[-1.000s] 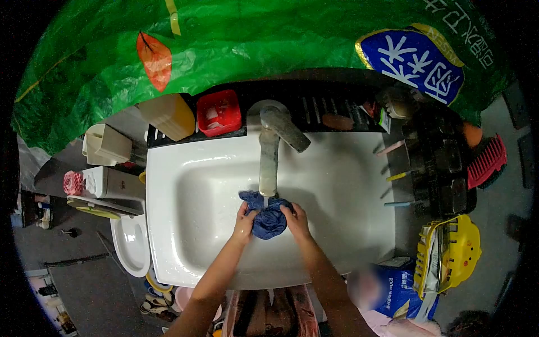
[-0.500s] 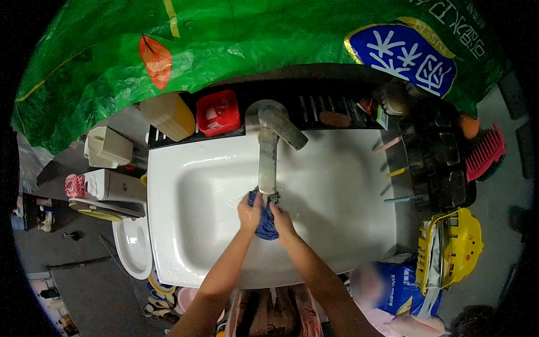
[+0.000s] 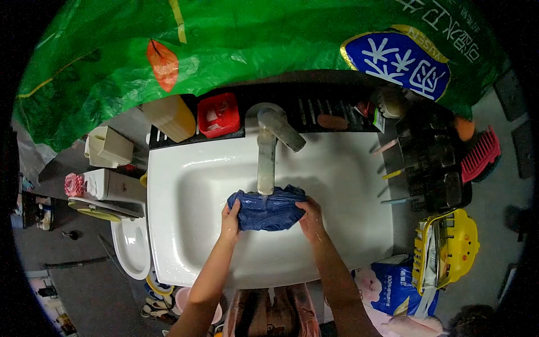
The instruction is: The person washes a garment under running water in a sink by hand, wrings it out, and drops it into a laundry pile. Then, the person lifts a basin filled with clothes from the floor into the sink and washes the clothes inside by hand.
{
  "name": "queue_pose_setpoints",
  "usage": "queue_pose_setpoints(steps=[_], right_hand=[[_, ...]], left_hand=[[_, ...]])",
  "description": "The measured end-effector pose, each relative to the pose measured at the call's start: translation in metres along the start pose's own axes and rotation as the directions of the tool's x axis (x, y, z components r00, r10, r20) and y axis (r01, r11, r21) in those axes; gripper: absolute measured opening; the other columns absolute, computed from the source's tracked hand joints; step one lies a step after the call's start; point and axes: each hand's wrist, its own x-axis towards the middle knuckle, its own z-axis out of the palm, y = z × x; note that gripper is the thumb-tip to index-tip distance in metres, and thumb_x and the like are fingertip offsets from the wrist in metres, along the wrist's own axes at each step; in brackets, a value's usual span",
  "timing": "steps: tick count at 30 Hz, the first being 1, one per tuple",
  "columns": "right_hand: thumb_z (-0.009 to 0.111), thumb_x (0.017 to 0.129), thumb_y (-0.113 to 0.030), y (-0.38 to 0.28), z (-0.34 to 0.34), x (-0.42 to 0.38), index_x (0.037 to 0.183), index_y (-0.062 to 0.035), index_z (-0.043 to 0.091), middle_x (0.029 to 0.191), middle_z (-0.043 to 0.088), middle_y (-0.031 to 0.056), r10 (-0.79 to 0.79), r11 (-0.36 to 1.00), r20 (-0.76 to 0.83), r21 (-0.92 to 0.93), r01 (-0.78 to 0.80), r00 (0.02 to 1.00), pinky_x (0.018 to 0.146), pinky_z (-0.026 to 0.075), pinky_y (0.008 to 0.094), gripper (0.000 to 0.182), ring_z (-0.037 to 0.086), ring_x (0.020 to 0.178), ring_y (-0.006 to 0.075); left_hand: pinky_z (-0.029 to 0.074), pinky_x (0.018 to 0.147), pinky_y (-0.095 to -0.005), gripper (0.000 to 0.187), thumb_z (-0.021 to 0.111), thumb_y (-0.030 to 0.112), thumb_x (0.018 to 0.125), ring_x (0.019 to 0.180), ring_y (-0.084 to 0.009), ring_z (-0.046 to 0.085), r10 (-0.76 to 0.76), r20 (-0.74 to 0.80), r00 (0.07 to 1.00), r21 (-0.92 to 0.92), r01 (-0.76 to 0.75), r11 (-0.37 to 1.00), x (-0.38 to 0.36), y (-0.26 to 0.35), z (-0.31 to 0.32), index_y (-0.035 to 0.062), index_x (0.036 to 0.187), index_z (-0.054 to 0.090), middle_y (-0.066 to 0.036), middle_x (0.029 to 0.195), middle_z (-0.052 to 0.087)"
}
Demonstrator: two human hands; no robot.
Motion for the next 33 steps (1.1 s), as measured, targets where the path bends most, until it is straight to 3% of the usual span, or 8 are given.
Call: queue_pose_setpoints(steps=[3, 9, 15, 21, 23, 26, 30, 33], right_hand=[[0.054, 0.075, -0.008, -0.008, 0.016, -0.005, 0.100, 0.0002, 0.053, 0.096, 0.057, 0.0079, 0.133, 0.984, 0.010, 0.114, -0.133, 0.991, 0.083, 0.042, 0.0309, 0.027, 0.054, 0.092, 0.0181], [0.058, 0.078, -0.014, -0.006, 0.024, -0.002, 0.102, -0.0005, 0.054, 0.091, 0.059, 0.0058, 0.120, 0.978, 0.060, -0.179, -0.107, 0.991, 0.075, 0.045, 0.0269, 0.028, 0.056, 0.082, 0.0141], [0.060, 0.079, -0.011, -0.014, 0.022, -0.004, 0.090, -0.0007, 0.060, 0.083, 0.059, 0.0014, -0.256, 0.874, 0.065, -0.412, 0.260, 0.964, 0.068, 0.041, 0.0228, 0.015, 0.052, 0.076, 0.0082], [0.061, 0.079, -0.022, -0.045, 0.032, -0.020, 0.087, -0.0021, 0.053, 0.076, 0.057, 0.0036, -0.104, 0.731, 0.191, -0.651, 0.205, 0.976, 0.066, 0.040, 0.0239, 0.023, 0.053, 0.075, 0.0117], [0.064, 0.074, -0.024, -0.043, 0.034, -0.029, 0.086, -0.0044, 0.055, 0.076, 0.059, 0.0070, 0.140, 0.321, 0.235, -0.930, 0.180, 0.962, 0.069, 0.041, 0.0292, 0.025, 0.055, 0.075, 0.0167], [0.065, 0.071, -0.023, -0.040, 0.052, -0.032, 0.083, -0.0051, 0.057, 0.076, 0.060, 0.0082, -0.046, -0.246, 0.260, -0.939, 0.241, 0.965, 0.071, 0.041, 0.0344, 0.023, 0.056, 0.075, 0.0239], [0.061, 0.075, -0.030, -0.008, 0.037, -0.004, 0.090, -0.0095, 0.058, 0.086, 0.058, 0.0080, -0.777, -0.055, 0.244, -0.944, 0.324, 0.580, 0.071, 0.041, 0.0359, 0.025, 0.054, 0.083, 0.0256], [0.051, 0.081, -0.042, 0.022, 0.055, 0.013, 0.101, -0.0138, 0.054, 0.091, 0.057, 0.0062, -0.193, 0.974, -0.508, -0.204, 0.100, 0.839, 0.076, 0.042, 0.0346, 0.035, 0.052, 0.087, 0.0238]], left_hand=[[0.044, 0.074, -0.0249, 0.023, 0.049, 0.019, 0.088, 0.082, -0.0102, 0.055, 0.022, 0.045, 0.999, 0.262, -0.033, 0.964, -0.007, 0.014, -0.004, 0.0030, 0.104, 0.055, -0.003, 0.093, 0.059], [0.043, 0.075, -0.0238, 0.024, 0.047, 0.019, 0.089, 0.083, -0.0096, 0.054, 0.140, 0.093, 0.986, 0.021, -0.142, 0.990, -0.005, 0.031, -0.016, 0.0031, 0.106, 0.051, -0.003, 0.092, 0.058], [0.041, 0.082, -0.0261, 0.027, 0.043, 0.019, 0.090, 0.091, -0.0127, 0.052, 0.176, 0.029, 0.984, 0.037, -0.177, 0.983, -0.022, 0.053, 0.004, 0.0027, 0.111, 0.047, -0.006, 0.099, 0.055], [0.040, 0.086, -0.0289, 0.028, 0.046, 0.019, 0.089, 0.093, -0.0154, 0.053, 0.235, 0.059, 0.970, 0.037, -0.237, 0.971, -0.029, 0.070, 0.001, 0.0035, 0.112, 0.046, -0.007, 0.103, 0.055], [0.040, 0.085, -0.0286, 0.027, 0.046, 0.019, 0.089, 0.092, -0.0149, 0.053, 0.246, 0.057, 0.968, 0.074, -0.250, 0.965, -0.036, 0.077, 0.006, 0.0032, 0.111, 0.048, -0.007, 0.102, 0.055], [0.040, 0.084, -0.0270, 0.021, 0.046, 0.013, 0.087, 0.091, -0.0150, 0.053, 0.265, 0.065, 0.962, 0.205, -0.273, 0.940, -0.044, 0.083, 0.009, 0.0015, 0.104, 0.053, -0.007, 0.099, 0.056], [0.039, 0.081, -0.0268, 0.020, 0.044, -0.003, 0.077, 0.092, -0.0155, 0.051, 0.321, 0.264, 0.910, 0.352, -0.400, 0.846, -0.065, 0.071, 0.009, 0.0001, 0.090, 0.059, -0.007, 0.095, 0.057], [0.035, 0.088, -0.0346, 0.026, 0.045, -0.008, 0.066, 0.099, -0.0248, 0.049, 0.359, 0.599, 0.715, 0.444, -0.670, 0.595, -0.079, 0.046, 0.010, 0.0030, 0.082, 0.062, -0.010, 0.097, 0.057]])
